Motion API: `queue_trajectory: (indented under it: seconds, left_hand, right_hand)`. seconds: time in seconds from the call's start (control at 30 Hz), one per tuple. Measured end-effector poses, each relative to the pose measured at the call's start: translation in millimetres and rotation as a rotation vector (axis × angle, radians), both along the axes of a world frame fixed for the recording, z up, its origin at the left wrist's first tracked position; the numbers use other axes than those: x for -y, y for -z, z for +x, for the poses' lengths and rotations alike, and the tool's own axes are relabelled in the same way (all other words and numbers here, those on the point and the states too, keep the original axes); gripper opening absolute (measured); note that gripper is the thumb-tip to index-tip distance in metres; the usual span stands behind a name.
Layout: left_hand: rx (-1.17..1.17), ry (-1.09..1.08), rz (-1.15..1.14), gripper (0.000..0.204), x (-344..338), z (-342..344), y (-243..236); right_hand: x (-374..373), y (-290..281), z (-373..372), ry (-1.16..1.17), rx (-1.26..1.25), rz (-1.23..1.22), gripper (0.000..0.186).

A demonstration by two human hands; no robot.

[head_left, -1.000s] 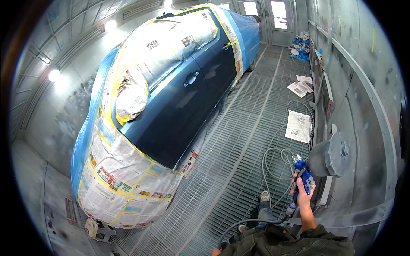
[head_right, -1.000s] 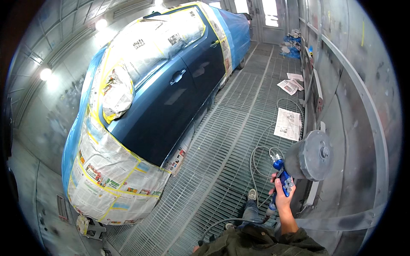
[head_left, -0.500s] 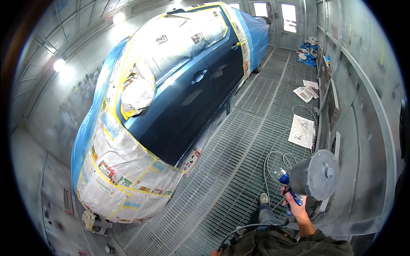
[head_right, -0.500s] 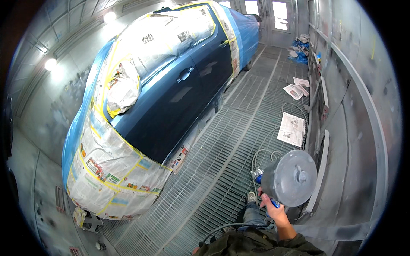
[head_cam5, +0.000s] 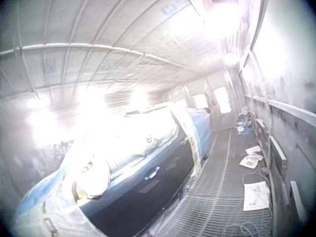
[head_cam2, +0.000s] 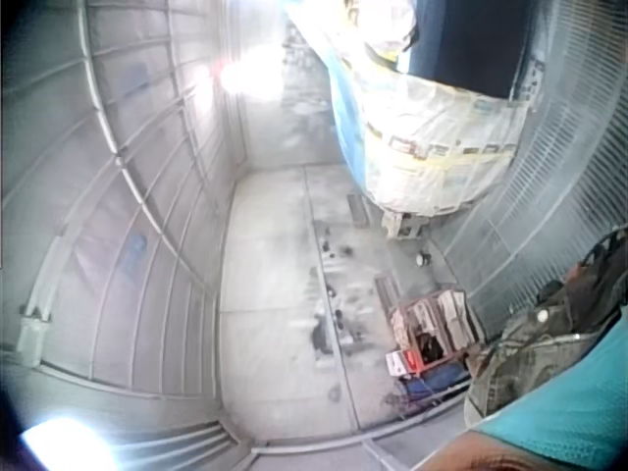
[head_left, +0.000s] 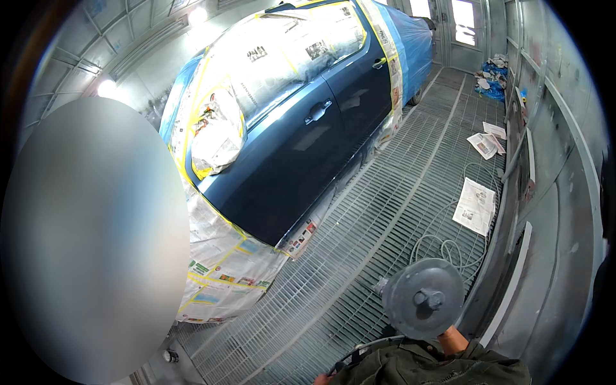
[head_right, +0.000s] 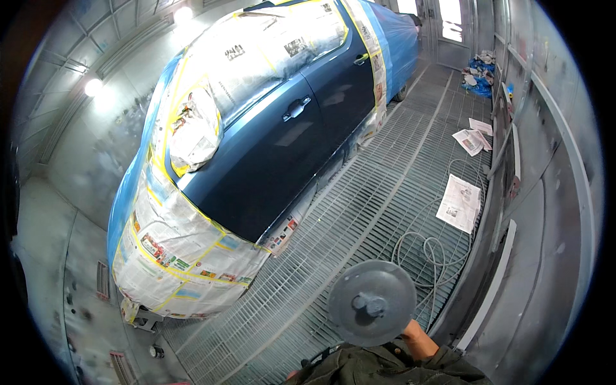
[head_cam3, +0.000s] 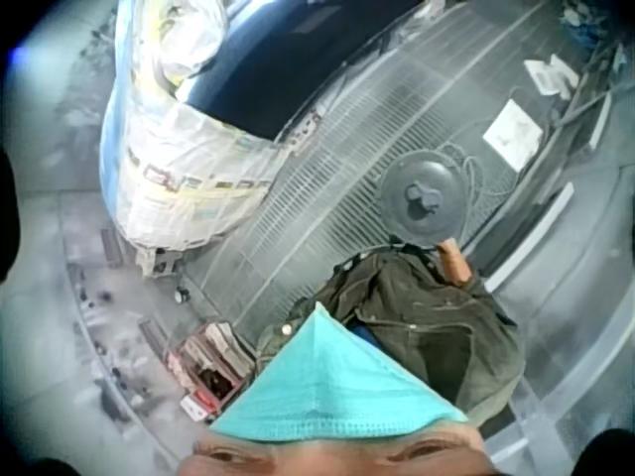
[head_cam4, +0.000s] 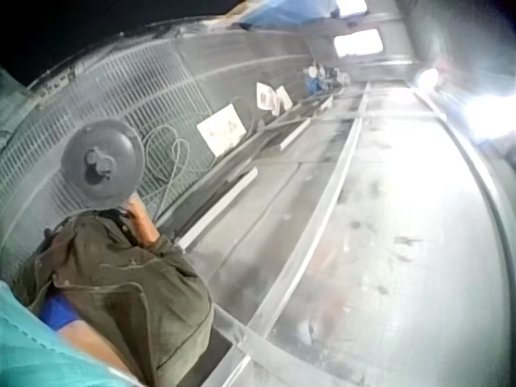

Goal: The person spray paints the side of a blue car in a paint booth using a spray gun. They move around the vehicle to cover different sections of the side panel while maintaining consistent spray coverage.

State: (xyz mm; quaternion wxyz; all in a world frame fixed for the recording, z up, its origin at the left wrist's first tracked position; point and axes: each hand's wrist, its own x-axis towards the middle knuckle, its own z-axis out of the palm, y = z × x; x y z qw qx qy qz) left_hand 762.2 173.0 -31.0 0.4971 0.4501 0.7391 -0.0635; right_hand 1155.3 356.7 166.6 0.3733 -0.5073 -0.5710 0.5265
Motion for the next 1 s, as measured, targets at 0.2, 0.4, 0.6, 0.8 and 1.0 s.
queue_trajectory:
  seconds: [0.2, 0.4, 0.6, 0.8, 1.0]
  left_hand:
    - [-0.013, -0.002, 0.027, 0.047, -42.5, 30.6, -15.1]
    - [0.035, 0.063, 0.129, 0.046, -88.9, 58.3, -26.6]
    - [-0.021, 0.109, 0.017, 0.038, -84.4, 77.5, 39.2]
    - [-0.072, 0.068, -0.039, 0.045, -108.8, 102.3, -2.8]
    - [-0.034, 0.066, 0.058, 0.041, -132.9, 102.4, -26.4]
  right_hand:
    - [-58.1, 12.2, 43.9, -0.117, 0.081, 0.040, 0.025]
    - [-106.0, 8.0, 99.6, -0.092, 0.066, 0.117, 0.025]
    - [-148.8, -56.1, 107.8, 0.055, -0.418, 0.037, 0.027]
    - [-170.9, -88.4, 113.5, 0.103, -0.490, 0.026, 0.042]
    - [-176.5, -70.5, 116.0, 0.057, -0.452, -0.009, 0.043]
